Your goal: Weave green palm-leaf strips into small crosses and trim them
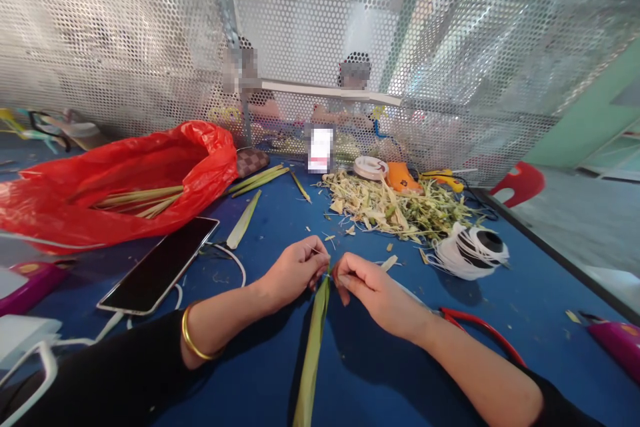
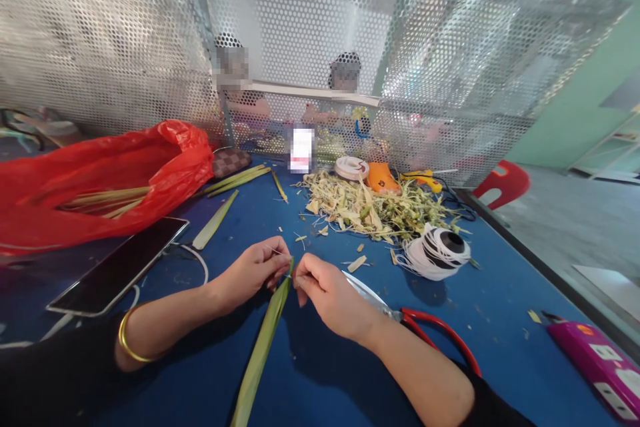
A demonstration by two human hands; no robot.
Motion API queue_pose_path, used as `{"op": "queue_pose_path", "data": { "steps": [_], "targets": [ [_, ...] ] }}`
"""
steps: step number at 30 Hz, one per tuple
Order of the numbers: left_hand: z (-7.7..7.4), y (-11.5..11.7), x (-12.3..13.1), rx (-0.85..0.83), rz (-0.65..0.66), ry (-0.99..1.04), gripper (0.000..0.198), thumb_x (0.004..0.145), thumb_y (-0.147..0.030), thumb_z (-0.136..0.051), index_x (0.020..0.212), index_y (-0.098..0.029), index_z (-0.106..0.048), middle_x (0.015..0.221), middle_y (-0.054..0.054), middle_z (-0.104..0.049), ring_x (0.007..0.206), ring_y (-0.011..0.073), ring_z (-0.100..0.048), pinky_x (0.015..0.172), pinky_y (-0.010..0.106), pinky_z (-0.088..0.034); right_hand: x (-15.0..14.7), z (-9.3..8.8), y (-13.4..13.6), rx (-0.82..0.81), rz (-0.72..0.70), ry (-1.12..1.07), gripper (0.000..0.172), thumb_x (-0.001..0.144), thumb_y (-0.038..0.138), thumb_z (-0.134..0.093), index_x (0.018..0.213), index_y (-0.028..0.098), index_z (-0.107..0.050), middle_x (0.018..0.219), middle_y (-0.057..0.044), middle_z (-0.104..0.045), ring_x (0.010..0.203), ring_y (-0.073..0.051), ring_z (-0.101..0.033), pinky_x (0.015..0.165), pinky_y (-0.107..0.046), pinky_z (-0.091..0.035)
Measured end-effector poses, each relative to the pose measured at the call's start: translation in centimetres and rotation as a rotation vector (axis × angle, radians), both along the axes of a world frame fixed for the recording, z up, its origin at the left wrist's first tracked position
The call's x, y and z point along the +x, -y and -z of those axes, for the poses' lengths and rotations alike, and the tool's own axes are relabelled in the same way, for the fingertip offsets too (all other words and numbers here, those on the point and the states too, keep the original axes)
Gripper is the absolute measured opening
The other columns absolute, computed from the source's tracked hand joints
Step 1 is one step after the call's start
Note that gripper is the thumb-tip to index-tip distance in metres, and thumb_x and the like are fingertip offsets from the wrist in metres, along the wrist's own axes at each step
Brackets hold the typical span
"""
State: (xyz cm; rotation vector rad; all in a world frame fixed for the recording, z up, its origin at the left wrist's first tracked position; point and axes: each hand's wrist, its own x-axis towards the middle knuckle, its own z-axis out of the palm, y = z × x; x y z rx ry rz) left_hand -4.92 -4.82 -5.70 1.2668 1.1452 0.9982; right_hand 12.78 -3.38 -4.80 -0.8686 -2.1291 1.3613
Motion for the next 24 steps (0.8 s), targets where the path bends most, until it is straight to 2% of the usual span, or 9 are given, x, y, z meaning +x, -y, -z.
{"op": "queue_pose_path", "data": {
  "steps": [5,8,10,13,15,17,20,22,24],
  "targets": [
    [-0.1,-0.2,-0.4,0.0,-0.05,-0.069,0.021,0.08,-0.037,-0.054,0.072,-0.018,-0.049,0.057,-0.005,-0.054,0.045,0.0066,-0.042,0.045,0.019,-0.032,0.0,0.4,-0.3,-0.043,0.012,-0.064,0.019,0.09,0.023,-0.046,0.071,0.02,-0.048,0.072,0.0,-0.056,0.071,-0.014,-0.053,0.072,-0.028,-0.042],
    [-0.5,-0.1,-0.5,0.022,-0.12,-0.116,0.021,0.08,-0.037,-0.054,0.078,-0.016,-0.056,0.059,-0.004,-0.054,0.048,0.0079,-0.044,0.047,0.02,-0.034,-0.2,0.3,-0.3,-0.056,0.031,-0.171,0.016,0.087,0.023,-0.05,0.072,0.019,-0.053,0.08,-0.001,-0.056,0.078,-0.015,-0.056,0.079,-0.029,-0.043],
    [-0.7,0.1,-0.5,0.119,-0.17,-0.177,0.019,0.081,-0.035,-0.054,0.079,-0.016,-0.059,0.069,-0.001,-0.058,0.057,0.0099,-0.051,0.053,0.022,-0.04,-0.3,0.1,-0.2,-0.026,0.057,-0.219,0.017,0.085,0.022,-0.053,0.068,0.018,-0.055,0.088,-0.003,-0.055,0.085,-0.015,-0.056,0.082,-0.029,-0.043],
    [-0.7,0.5,-0.3,0.339,-0.206,-0.287,0.017,0.08,-0.031,-0.055,0.073,-0.017,-0.061,0.098,0.006,-0.061,0.087,0.0163,-0.058,0.072,0.027,-0.046,-0.6,0.0,0.1,-0.026,0.086,-0.259,0.018,0.082,0.022,-0.056,0.065,0.018,-0.056,0.096,-0.004,-0.056,0.091,-0.017,-0.056,0.084,-0.029,-0.043],
    [-0.7,0.7,-0.1,0.439,-0.203,-0.353,0.016,0.08,-0.03,-0.055,0.071,-0.018,-0.062,0.104,0.007,-0.06,0.099,0.0191,-0.056,0.081,0.03,-0.045,-0.8,0.1,0.2,-0.101,0.056,-0.275,0.017,0.082,0.025,-0.057,0.066,0.018,-0.055,0.088,-0.003,-0.059,0.084,-0.016,-0.058,0.081,-0.03,-0.045],
    [-1.1,0.9,0.2,0.479,-0.18,-0.359,0.016,0.08,-0.029,-0.055,0.071,-0.018,-0.063,0.105,0.007,-0.06,0.102,0.0195,-0.055,0.086,0.032,-0.044,-0.8,0.0,0.3,-0.181,0.024,-0.307,0.018,0.081,0.027,-0.059,0.067,0.018,-0.054,0.075,-0.001,-0.059,0.074,-0.015,-0.058,0.077,-0.03,-0.046],
    [-2.0,1.1,0.8,0.347,-0.187,-0.204,0.02,0.08,-0.036,-0.056,0.088,-0.019,-0.063,0.1,0.006,-0.063,0.091,0.0177,-0.06,0.081,0.03,-0.047,-0.6,-0.5,0.4,-0.208,0.033,-0.406,0.017,0.08,0.03,-0.06,0.069,0.018,-0.056,0.07,0.0,-0.058,0.072,-0.015,-0.057,0.076,-0.03,-0.046],
    [-2.7,1.3,1.2,0.12,-0.18,-0.05,0.034,0.081,-0.047,-0.054,0.095,-0.017,-0.061,0.089,0.004,-0.065,0.078,0.0159,-0.062,0.074,0.029,-0.048,-0.3,-1.2,0.5,-0.187,0.046,-0.486,0.015,0.08,0.03,-0.06,0.07,0.018,-0.057,0.073,-0.001,-0.059,0.074,-0.015,-0.057,0.077,-0.029,-0.046],
    [-3.2,1.8,1.7,-0.134,-0.106,0.099,0.044,0.08,-0.057,-0.049,0.089,-0.015,-0.061,0.081,0.004,-0.065,0.071,0.0156,-0.063,0.07,0.029,-0.048,0.0,-1.8,0.6,-0.174,0.046,-0.554,0.015,0.08,0.03,-0.059,0.07,0.019,-0.058,0.076,-0.001,-0.058,0.072,-0.015,-0.055,0.072,-0.028,-0.046]
  ]
}}
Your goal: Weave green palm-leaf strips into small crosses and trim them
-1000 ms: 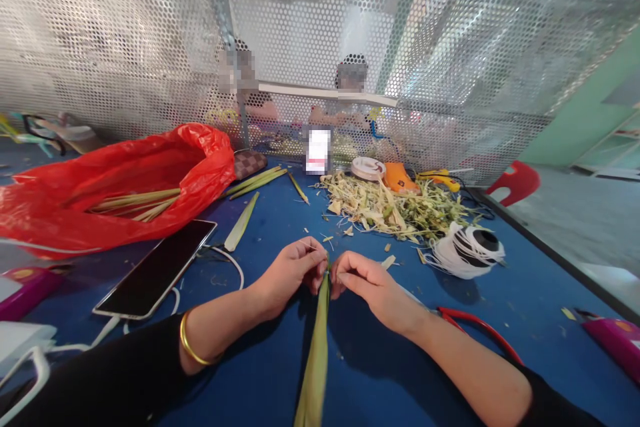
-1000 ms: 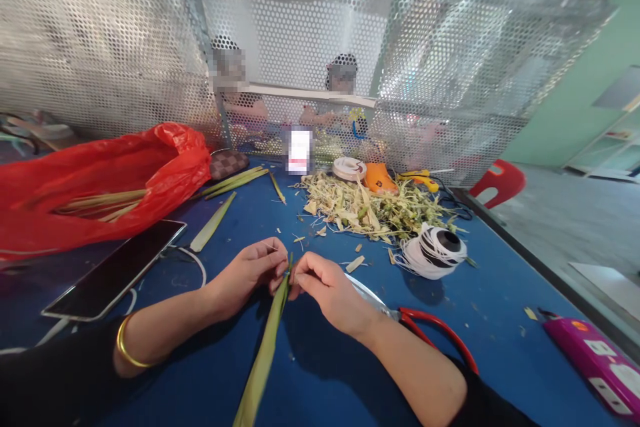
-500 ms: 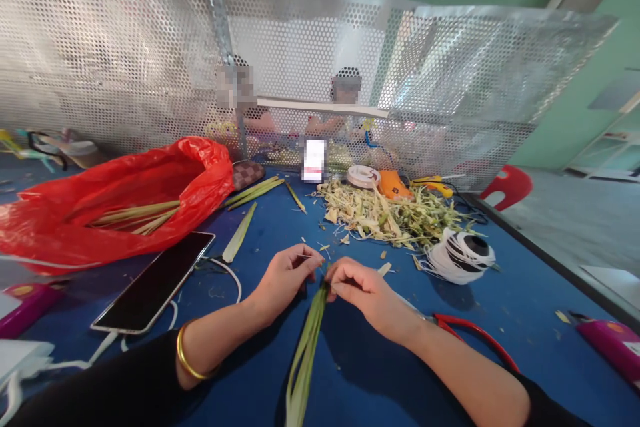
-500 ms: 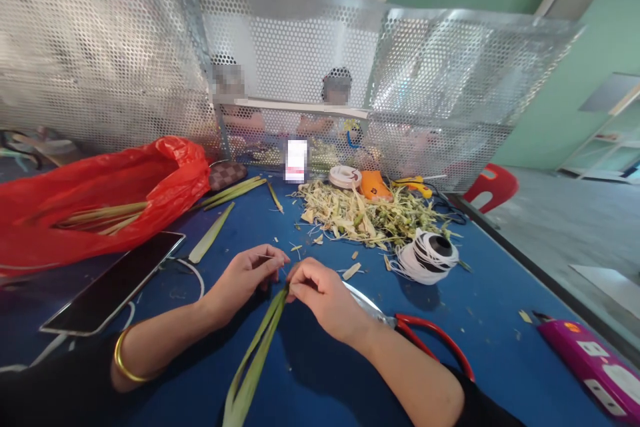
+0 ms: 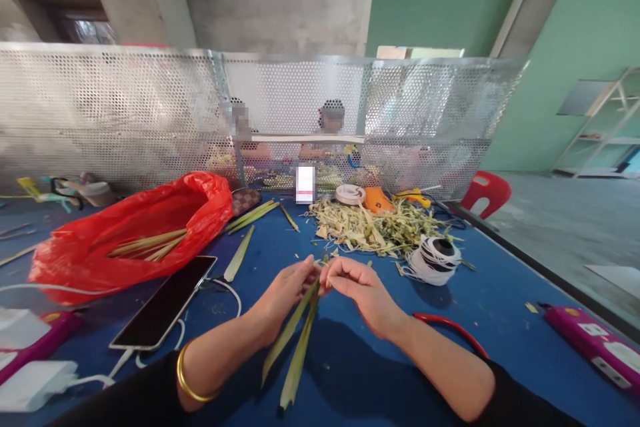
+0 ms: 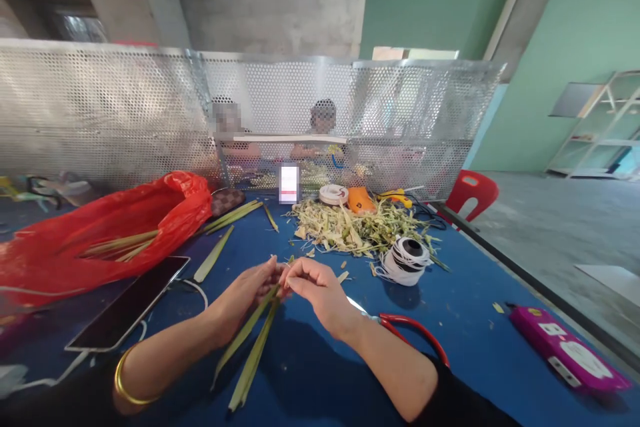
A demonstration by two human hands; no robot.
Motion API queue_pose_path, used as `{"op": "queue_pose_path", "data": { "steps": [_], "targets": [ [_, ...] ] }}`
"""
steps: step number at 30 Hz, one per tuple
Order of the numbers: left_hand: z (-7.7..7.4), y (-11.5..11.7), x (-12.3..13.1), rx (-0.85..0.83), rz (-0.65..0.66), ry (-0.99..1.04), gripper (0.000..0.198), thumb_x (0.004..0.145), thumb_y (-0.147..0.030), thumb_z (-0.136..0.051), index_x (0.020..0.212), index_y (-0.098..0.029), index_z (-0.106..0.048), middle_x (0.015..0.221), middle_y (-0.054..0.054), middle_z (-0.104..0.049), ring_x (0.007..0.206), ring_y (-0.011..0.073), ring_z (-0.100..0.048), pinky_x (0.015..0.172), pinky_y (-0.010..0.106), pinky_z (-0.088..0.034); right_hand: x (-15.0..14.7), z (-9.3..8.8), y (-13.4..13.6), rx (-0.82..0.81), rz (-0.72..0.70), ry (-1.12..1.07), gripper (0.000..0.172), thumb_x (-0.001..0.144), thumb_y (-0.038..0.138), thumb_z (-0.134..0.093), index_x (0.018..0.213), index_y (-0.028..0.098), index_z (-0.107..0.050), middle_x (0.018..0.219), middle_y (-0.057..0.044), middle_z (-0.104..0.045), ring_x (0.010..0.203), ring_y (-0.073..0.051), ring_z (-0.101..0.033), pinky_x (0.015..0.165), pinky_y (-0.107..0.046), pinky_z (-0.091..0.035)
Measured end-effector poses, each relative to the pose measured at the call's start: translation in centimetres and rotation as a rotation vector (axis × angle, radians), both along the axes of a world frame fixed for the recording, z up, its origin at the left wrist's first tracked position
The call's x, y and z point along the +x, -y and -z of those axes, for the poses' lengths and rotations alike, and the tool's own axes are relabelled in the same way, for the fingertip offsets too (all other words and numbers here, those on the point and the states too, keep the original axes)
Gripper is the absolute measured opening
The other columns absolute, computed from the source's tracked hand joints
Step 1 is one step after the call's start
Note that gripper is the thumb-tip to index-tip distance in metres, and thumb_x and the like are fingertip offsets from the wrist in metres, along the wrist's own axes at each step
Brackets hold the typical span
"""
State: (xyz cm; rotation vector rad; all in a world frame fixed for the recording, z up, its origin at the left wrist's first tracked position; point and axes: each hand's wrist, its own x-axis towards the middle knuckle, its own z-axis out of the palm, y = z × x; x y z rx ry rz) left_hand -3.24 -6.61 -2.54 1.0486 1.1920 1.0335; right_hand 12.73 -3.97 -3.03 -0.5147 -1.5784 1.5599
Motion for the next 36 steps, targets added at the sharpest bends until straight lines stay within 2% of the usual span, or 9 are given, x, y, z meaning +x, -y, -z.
{"op": "queue_pose_path", "data": {
  "steps": [2,5,10,13,22,26,29,32,36],
  "targets": [
    [-0.2,0.6,0.5,-0.148,0.095,0.138,0.049,0.078,-0.061,-0.05,0.081,-0.014,-0.06,0.076,0.005,-0.065,0.065,0.0156,-0.063,0.068,0.03,-0.048,0.2,-0.4,0.0,0.018,0.001,-0.051,0.014,0.08,0.028,-0.059,0.07,0.019,-0.057,0.077,-0.002,-0.059,0.072,-0.015,-0.054,0.07,-0.028,-0.045],
    [-0.3,1.2,1.2,-0.141,0.127,0.247,0.042,0.074,-0.057,-0.06,0.077,-0.015,-0.059,0.064,-0.001,-0.058,0.053,0.0112,-0.056,0.062,0.028,-0.048,0.5,-0.6,-0.1,0.04,-0.007,-0.092,0.012,0.081,0.024,-0.056,0.07,0.018,-0.057,0.076,-0.003,-0.06,0.075,-0.016,-0.055,0.072,-0.029,-0.044],
    [-0.9,1.4,1.1,-0.058,-0.026,0.142,0.033,0.07,-0.046,-0.068,0.073,-0.015,-0.058,0.054,-0.007,-0.045,0.04,0.0033,-0.034,0.039,0.017,-0.027,0.9,-0.9,-0.2,0.108,0.046,-0.121,0.013,0.082,0.021,-0.053,0.07,0.018,-0.058,0.077,-0.003,-0.06,0.075,-0.016,-0.055,0.076,-0.031,-0.043],
    [-1.6,1.4,0.6,-0.01,-0.105,0.087,0.032,0.067,-0.044,-0.068,0.078,-0.014,-0.061,0.054,-0.008,-0.041,0.039,0.0017,-0.027,0.038,0.016,-0.015,1.1,-1.4,-0.1,0.157,0.067,-0.09,0.014,0.083,0.021,-0.053,0.07,0.018,-0.059,0.078,-0.003,-0.06,0.077,-0.016,-0.056,0.078,-0.032,-0.043],
    [-2.2,1.3,0.9,0.096,-0.198,-0.033,0.031,0.065,-0.043,-0.07,0.066,-0.016,-0.056,0.043,-0.011,-0.028,0.038,0.0031,-0.017,0.039,0.021,-0.01,0.8,-1.6,1.2,0.244,-0.008,0.141,0.013,0.084,0.022,-0.052,0.073,0.017,-0.057,0.076,-0.002,-0.061,0.079,-0.016,-0.058,0.078,-0.03,-0.044],
    [-2.5,1.1,1.2,0.145,-0.243,-0.133,0.029,0.061,-0.041,-0.073,0.066,-0.014,-0.061,0.043,-0.01,-0.03,0.039,0.0034,-0.019,0.039,0.021,-0.011,3.5,-1.8,1.6,0.351,0.17,0.374,0.014,0.086,0.023,-0.047,0.076,0.017,-0.056,0.091,-0.005,-0.059,0.077,-0.015,-0.058,0.074,-0.028,-0.045],
    [-3.2,0.7,1.0,0.191,-0.258,-0.138,0.03,0.06,-0.04,-0.073,0.07,-0.013,-0.064,0.045,-0.009,-0.033,0.041,0.0033,-0.021,0.04,0.02,-0.013,7.6,-1.7,2.6,0.483,0.37,0.761,0.008,0.083,0.021,-0.049,0.084,0.019,-0.057,0.098,-0.006,-0.057,0.071,-0.014,-0.057,0.069,-0.028,-0.044],
    [-3.6,0.0,0.8,0.196,-0.255,-0.133,0.03,0.059,-0.038,-0.075,0.071,-0.012,-0.065,0.047,-0.01,-0.033,0.042,0.0026,-0.02,0.041,0.019,-0.015,11.4,-0.4,4.4,0.543,0.462,1.255,0.022,0.076,0.02,-0.055,0.097,0.019,-0.06,0.092,-0.008,-0.058,0.075,-0.021,-0.058,0.065,-0.031,-0.042],
    [-3.9,-0.8,1.1,0.216,-0.229,-0.09,0.027,0.059,-0.035,-0.075,0.066,-0.012,-0.063,0.047,-0.009,-0.034,0.041,0.0019,-0.02,0.041,0.02,-0.012,13.6,1.9,5.6,0.557,0.469,1.418,0.047,0.07,0.009,-0.049,0.117,0.016,-0.055,0.103,-0.014,-0.058,0.092,-0.027,-0.058,0.075,-0.035,-0.044]
  ]
}}
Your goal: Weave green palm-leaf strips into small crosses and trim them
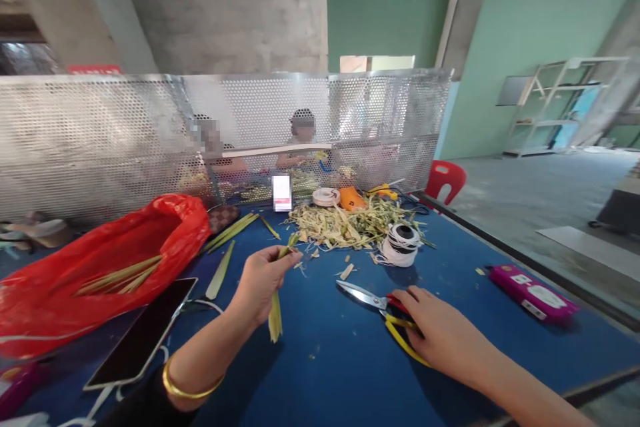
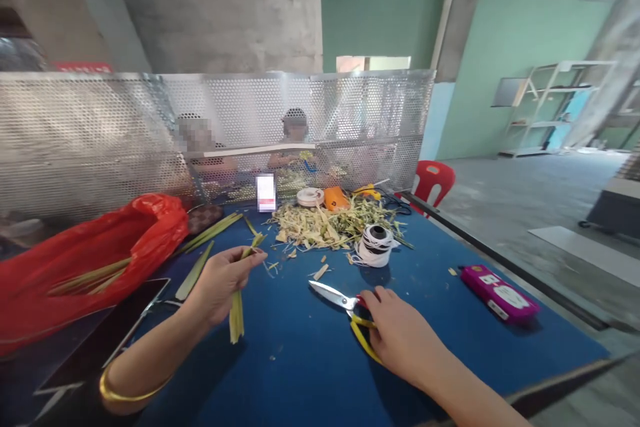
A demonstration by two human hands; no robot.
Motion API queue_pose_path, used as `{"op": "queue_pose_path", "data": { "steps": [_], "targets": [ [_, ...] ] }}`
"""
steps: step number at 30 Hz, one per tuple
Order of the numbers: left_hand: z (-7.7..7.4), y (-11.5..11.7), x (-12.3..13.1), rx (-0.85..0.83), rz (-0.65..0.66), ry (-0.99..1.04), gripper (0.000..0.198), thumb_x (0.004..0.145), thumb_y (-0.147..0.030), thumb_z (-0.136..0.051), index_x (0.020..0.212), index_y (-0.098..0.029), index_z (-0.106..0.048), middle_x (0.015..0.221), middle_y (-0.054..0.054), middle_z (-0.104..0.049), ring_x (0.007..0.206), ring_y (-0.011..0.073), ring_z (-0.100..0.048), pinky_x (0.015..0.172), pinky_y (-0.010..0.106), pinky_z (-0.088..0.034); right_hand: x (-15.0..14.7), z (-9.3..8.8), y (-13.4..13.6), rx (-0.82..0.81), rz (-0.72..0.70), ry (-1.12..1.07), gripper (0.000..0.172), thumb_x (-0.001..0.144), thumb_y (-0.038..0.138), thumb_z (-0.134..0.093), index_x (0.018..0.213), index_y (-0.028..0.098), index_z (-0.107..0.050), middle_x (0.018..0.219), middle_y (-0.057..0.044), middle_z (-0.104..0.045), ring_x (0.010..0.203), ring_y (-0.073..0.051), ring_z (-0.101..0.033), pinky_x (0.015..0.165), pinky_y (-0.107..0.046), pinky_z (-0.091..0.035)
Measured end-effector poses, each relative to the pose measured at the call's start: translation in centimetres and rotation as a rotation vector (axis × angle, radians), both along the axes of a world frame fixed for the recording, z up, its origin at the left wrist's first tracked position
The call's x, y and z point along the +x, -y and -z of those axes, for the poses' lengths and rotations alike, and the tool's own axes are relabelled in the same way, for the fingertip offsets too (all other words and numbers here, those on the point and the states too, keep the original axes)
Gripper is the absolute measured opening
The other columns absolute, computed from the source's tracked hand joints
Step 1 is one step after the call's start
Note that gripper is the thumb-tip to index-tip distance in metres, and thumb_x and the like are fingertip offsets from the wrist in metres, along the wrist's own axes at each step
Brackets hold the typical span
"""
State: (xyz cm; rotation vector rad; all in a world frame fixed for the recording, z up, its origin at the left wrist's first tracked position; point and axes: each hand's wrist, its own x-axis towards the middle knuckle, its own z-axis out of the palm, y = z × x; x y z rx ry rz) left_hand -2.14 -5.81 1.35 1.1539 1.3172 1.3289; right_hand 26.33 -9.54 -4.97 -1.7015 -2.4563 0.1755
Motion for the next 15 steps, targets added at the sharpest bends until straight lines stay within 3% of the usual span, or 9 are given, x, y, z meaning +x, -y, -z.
{"op": "queue_pose_path", "data": {
  "steps": [5,8,11,13,15],
  "targets": [
    [-0.3,-0.6,0.2,0.008,0.003,0.011,0.023,0.06,-0.032,-0.074,0.067,-0.013,-0.062,0.045,-0.01,-0.033,0.04,0.0022,-0.019,0.04,0.02,-0.012,-0.2,1.0,-1.3,-0.041,0.022,0.057,0.065,0.065,0.009,-0.05,0.13,0.014,-0.05,0.109,-0.018,-0.061,0.089,-0.03,-0.063,0.074,-0.037,-0.047],
    [-0.5,-0.7,-0.2,0.027,-0.043,-0.023,0.023,0.06,-0.033,-0.073,0.066,-0.014,-0.061,0.045,-0.01,-0.032,0.04,0.0028,-0.019,0.04,0.02,-0.012,-0.5,1.2,-1.7,-0.102,0.077,-0.053,0.071,0.064,0.01,-0.051,0.135,0.015,-0.046,0.116,-0.018,-0.061,0.093,-0.03,-0.064,0.077,-0.037,-0.047],
    [-0.4,-0.9,-0.6,0.071,-0.094,-0.111,0.025,0.061,-0.036,-0.073,0.064,-0.014,-0.063,0.047,-0.009,-0.034,0.041,0.0035,-0.021,0.04,0.021,-0.015,-1.0,1.1,-1.5,-0.233,0.102,-0.39,0.058,0.069,0.017,-0.055,0.126,0.018,-0.055,0.111,-0.012,-0.065,0.096,-0.027,-0.062,0.08,-0.033,-0.047],
    [-0.2,-1.2,-0.9,0.11,-0.12,-0.182,0.024,0.063,-0.038,-0.072,0.064,-0.015,-0.064,0.047,-0.009,-0.035,0.042,0.0044,-0.023,0.041,0.021,-0.018,-1.7,0.7,-1.0,-0.41,0.113,-0.728,0.051,0.074,0.029,-0.059,0.123,0.021,-0.056,0.092,-0.007,-0.067,0.076,-0.021,-0.063,0.068,-0.029,-0.048],
    [0.1,-1.6,-1.0,0.151,-0.141,-0.24,0.023,0.065,-0.038,-0.071,0.065,-0.015,-0.065,0.048,-0.008,-0.039,0.044,0.0054,-0.027,0.044,0.02,-0.023,-2.8,-0.1,-0.3,-0.67,0.114,-1.131,0.056,0.077,0.043,-0.06,0.129,0.025,-0.048,0.068,0.001,-0.058,0.047,-0.011,-0.048,0.05,-0.024,-0.041]
  ]
}}
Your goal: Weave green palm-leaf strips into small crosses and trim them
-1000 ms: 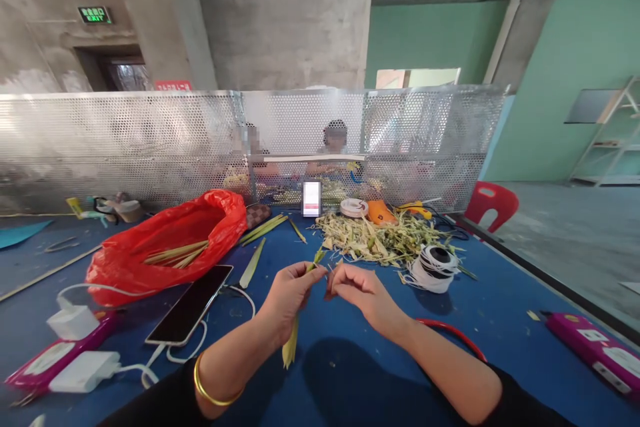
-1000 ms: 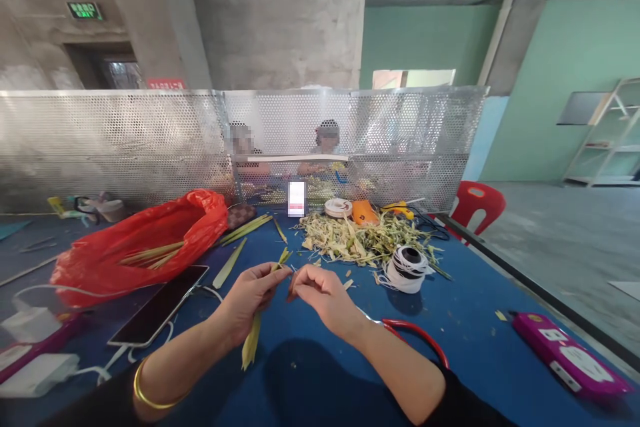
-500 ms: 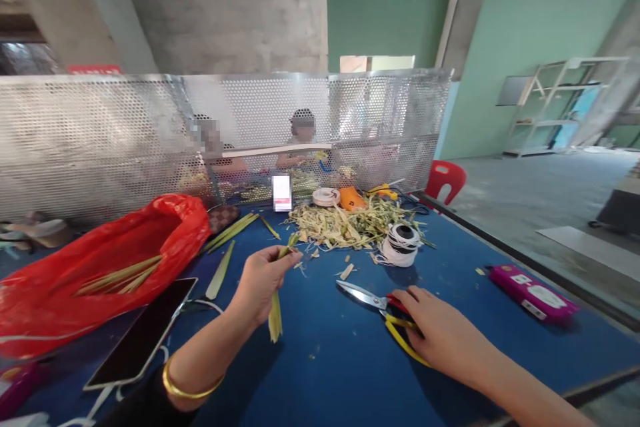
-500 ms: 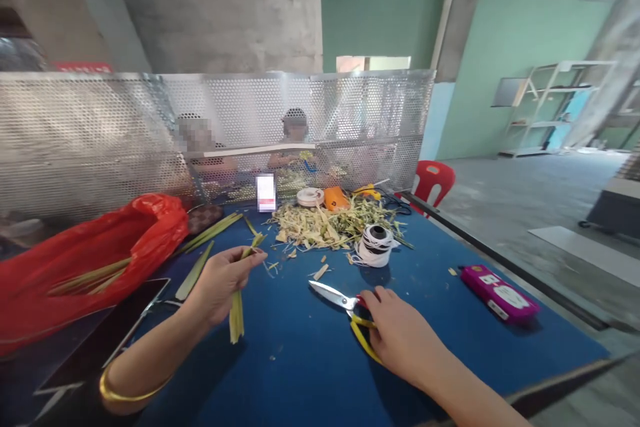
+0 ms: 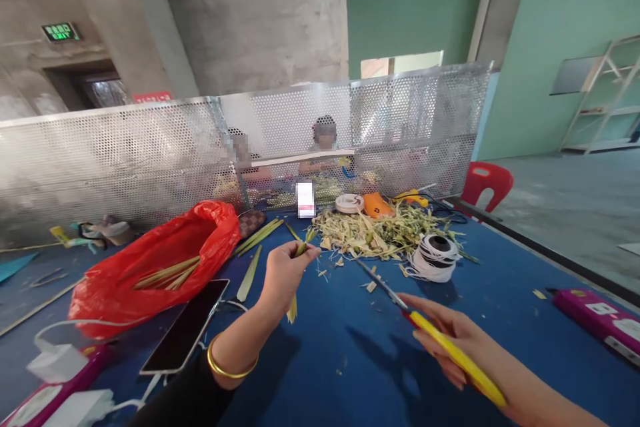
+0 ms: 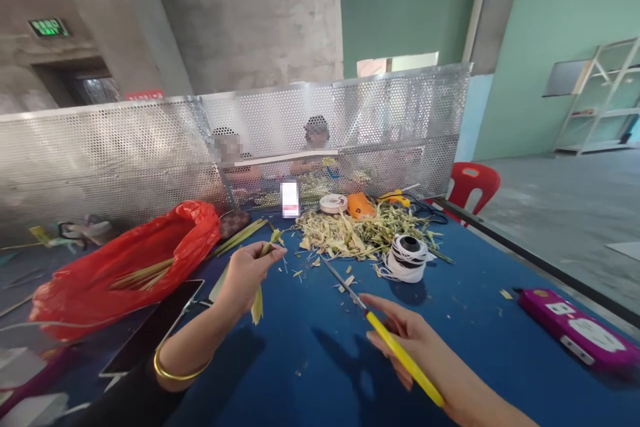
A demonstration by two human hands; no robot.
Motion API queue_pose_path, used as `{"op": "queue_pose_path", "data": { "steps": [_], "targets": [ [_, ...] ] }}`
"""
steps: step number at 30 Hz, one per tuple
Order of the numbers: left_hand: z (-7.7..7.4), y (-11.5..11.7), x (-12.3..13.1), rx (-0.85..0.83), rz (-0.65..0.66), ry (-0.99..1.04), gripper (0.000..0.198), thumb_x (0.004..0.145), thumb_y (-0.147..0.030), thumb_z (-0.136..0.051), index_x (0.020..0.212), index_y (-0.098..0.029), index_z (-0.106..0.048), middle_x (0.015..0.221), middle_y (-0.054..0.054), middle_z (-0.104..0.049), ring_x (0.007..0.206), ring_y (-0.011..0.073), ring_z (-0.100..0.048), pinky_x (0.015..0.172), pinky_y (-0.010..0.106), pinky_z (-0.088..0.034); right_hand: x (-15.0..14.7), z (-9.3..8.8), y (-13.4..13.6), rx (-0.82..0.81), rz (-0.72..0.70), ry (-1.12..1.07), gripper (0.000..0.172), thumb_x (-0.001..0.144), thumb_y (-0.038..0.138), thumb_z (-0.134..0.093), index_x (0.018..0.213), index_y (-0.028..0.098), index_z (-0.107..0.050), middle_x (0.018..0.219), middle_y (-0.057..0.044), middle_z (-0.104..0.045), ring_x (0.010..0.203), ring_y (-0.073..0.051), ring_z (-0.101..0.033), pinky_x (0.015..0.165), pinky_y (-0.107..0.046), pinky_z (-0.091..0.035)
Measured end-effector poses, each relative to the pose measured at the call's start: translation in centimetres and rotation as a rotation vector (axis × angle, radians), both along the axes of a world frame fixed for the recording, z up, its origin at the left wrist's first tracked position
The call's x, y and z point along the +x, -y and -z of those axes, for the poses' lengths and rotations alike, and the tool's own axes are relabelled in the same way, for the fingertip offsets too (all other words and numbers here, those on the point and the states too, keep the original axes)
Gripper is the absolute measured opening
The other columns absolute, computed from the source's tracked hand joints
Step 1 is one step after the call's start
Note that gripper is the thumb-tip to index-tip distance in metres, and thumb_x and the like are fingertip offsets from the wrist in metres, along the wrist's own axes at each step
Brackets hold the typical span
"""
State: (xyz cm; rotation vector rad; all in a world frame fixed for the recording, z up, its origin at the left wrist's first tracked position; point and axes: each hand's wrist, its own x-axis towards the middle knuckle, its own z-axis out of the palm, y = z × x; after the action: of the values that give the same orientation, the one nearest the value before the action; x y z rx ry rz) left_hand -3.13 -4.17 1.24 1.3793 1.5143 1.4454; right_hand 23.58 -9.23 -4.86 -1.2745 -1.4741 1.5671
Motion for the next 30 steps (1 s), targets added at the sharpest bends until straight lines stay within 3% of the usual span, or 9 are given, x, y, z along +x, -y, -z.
{"op": "queue_pose_path", "data": {
  "steps": [2,4,7,13,25,30],
  "targets": [
    [0.3,-0.4,0.0,0.052,-0.01,-0.047,0.023,0.066,-0.038,-0.07,0.066,-0.015,-0.065,0.052,-0.006,-0.047,0.049,0.007,-0.036,0.049,0.02,-0.03,-1.2,-1.0,0.8,-0.184,-0.053,-0.414,0.059,0.076,0.051,-0.063,0.127,0.027,-0.048,0.065,0.005,-0.047,0.041,-0.004,-0.034,0.046,-0.021,-0.035],
    [0.5,-0.8,0.2,0.103,-0.014,-0.086,0.023,0.067,-0.038,-0.069,0.066,-0.015,-0.065,0.058,-0.003,-0.055,0.056,0.0094,-0.044,0.055,0.021,-0.035,-2.6,-2.0,1.6,-0.298,-0.159,-0.725,0.06,0.071,0.056,-0.067,0.121,0.026,-0.052,0.071,0.004,-0.047,0.045,-0.003,-0.035,0.048,-0.02,-0.034],
    [0.6,-1.0,0.4,0.149,-0.03,-0.127,0.025,0.067,-0.04,-0.068,0.065,-0.015,-0.065,0.061,-0.002,-0.059,0.06,0.0118,-0.049,0.059,0.021,-0.038,-4.5,-3.2,2.4,-0.42,-0.272,-0.915,0.058,0.073,0.062,-0.062,0.114,0.022,-0.056,0.075,0.001,-0.049,0.05,-0.004,-0.038,0.052,-0.021,-0.036],
    [0.5,-0.7,0.7,0.167,-0.045,-0.171,0.021,0.07,-0.036,-0.063,0.071,-0.015,-0.067,0.062,-0.002,-0.059,0.062,0.0122,-0.05,0.06,0.021,-0.038,-7.1,-3.9,2.6,-0.533,-0.336,-0.962,0.062,0.08,0.074,-0.034,0.105,0.022,-0.057,0.065,0.003,-0.046,0.042,-0.004,-0.033,0.043,-0.019,-0.032],
    [1.1,-0.5,0.9,0.149,-0.068,-0.222,0.019,0.072,-0.031,-0.059,0.072,-0.015,-0.069,0.065,-0.002,-0.063,0.066,0.014,-0.054,0.064,0.021,-0.039,-8.3,-3.8,2.6,-0.519,-0.31,-0.981,0.061,0.081,0.073,-0.033,0.107,0.022,-0.056,0.065,0.004,-0.046,0.042,-0.004,-0.034,0.043,-0.019,-0.035],
    [1.1,-0.3,1.5,0.112,-0.086,-0.253,0.017,0.071,-0.029,-0.058,0.068,-0.015,-0.067,0.059,-0.004,-0.057,0.06,0.0112,-0.046,0.057,0.019,-0.035,-8.9,-4.2,2.2,-0.508,-0.238,-0.973,0.063,0.08,0.074,-0.032,0.103,0.021,-0.056,0.063,0.003,-0.047,0.041,-0.005,-0.035,0.042,-0.019,-0.036]
  ]
}}
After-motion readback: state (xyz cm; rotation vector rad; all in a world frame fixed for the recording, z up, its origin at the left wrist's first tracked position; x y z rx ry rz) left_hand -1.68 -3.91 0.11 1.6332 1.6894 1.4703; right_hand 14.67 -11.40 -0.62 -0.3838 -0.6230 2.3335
